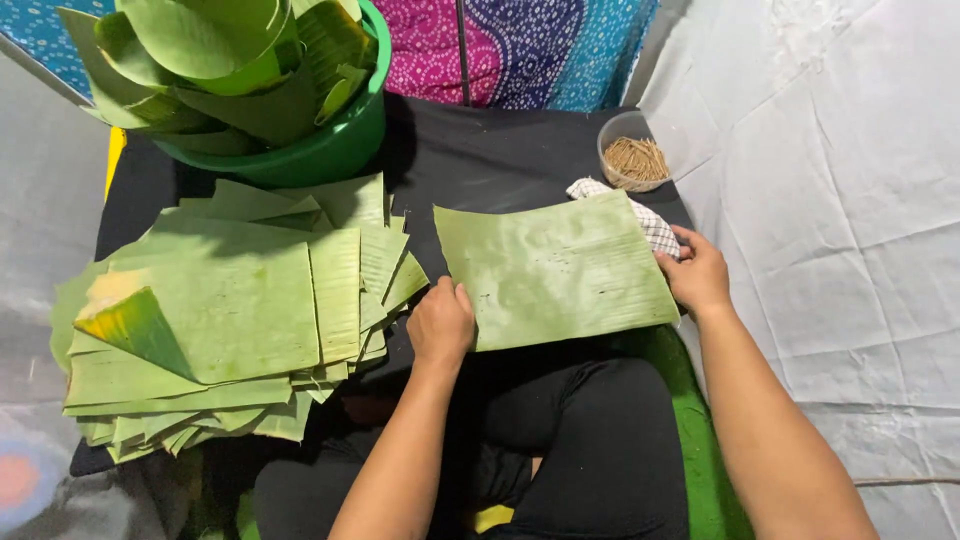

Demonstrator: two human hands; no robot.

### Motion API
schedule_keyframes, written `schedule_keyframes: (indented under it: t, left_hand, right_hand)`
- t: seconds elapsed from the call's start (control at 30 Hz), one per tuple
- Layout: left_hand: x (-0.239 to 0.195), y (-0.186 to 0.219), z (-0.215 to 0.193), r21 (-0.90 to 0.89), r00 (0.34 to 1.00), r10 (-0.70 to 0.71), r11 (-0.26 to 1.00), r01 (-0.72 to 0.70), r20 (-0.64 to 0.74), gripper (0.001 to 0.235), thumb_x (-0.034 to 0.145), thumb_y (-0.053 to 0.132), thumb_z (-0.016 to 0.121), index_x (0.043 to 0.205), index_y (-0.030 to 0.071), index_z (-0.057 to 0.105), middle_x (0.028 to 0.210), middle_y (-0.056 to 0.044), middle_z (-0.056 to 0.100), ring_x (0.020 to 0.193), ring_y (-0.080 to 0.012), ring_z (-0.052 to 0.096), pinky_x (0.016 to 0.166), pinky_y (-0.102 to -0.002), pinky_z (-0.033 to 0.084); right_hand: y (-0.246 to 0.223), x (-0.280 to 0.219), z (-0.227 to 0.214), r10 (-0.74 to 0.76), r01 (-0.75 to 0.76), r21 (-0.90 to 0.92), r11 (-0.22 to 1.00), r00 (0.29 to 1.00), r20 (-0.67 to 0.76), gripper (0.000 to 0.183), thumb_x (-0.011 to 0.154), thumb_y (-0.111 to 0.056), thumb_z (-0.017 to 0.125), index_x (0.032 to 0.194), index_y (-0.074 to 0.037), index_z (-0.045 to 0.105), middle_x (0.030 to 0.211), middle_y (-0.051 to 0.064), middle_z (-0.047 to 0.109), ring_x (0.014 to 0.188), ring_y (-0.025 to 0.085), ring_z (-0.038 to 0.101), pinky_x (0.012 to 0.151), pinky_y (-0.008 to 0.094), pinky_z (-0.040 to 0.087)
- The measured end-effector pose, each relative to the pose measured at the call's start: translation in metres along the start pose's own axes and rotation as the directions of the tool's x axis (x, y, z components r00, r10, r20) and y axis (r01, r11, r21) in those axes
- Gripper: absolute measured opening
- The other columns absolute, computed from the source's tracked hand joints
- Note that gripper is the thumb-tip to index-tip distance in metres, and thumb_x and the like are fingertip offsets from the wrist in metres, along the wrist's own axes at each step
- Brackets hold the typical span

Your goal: Cleaning banana leaves with a cloth and rolling them into cones secured with toothpicks.

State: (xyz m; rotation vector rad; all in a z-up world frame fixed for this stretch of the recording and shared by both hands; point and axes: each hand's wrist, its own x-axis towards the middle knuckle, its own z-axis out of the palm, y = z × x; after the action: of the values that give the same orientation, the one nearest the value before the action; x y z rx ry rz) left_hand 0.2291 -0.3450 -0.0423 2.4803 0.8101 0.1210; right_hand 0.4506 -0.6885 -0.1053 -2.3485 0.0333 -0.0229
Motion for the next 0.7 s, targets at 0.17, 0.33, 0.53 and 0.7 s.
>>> schedule_keyframes:
  t: [0.17,0.33,0.53,0.7]
  left_hand:
    - [0.006,-0.007,0.009,0.011,1.0,-0.01,1.0,0.01,0.002,0.037,0.102,0.037,0.042,0.102,0.008,0.065,0.089,-0.019,0.073,0.089,-0.0456,0.073,0.078,-0.057,0.058]
    - [0.001,-0.005,0.022,0.025,0.971,0.044,0.999,-0.039,-0.234,0.038,0.102,0.032,0.046,0.082,0.006,0.062,0.074,-0.019,0.071,0.065,-0.0465,0.065,0.065,-0.055,0.051]
    - [0.001,-0.008,0.014,-0.139,0.983,0.032,0.989,-0.058,-0.179,0.042,0.097,0.025,0.051,0.136,0.008,0.047,0.088,-0.02,0.074,0.077,-0.0461,0.069,0.072,-0.054,0.052]
    - [0.003,-0.019,0.019,-0.151,0.965,0.149,0.971,-0.184,-0.214,0.038,0.098,0.012,0.047,0.136,0.011,0.05,0.095,-0.017,0.062,0.068,-0.0449,0.069,0.062,-0.054,0.058]
  right_hand:
    - [0.0,0.002,-0.015,0.063,-0.019,0.249,0.968,0.983,-0.174,0.032,0.087,-0.024,0.079,0.119,-0.022,0.078,0.086,0.009,0.071,0.077,0.021,0.067,0.068,0.038,0.053]
    - [-0.105,-0.034,-0.085,-0.1,0.268,0.603,0.751,0.95,-0.297,0.031,0.099,0.002,0.051,0.126,-0.004,0.064,0.117,0.007,0.067,0.098,0.01,0.065,0.088,0.02,0.056]
    - [-0.248,-0.117,-0.098,-0.59,0.655,0.502,0.565,0.746,-0.31,0.044,0.099,0.014,0.04,0.141,-0.001,0.048,0.133,0.017,0.056,0.114,0.021,0.057,0.105,0.031,0.049]
    - [-0.244,-0.152,-0.012,-0.581,0.61,0.494,0.62,0.78,-0.233,0.039,0.097,0.007,0.055,0.135,-0.002,0.061,0.124,0.02,0.064,0.123,0.032,0.06,0.109,0.046,0.045]
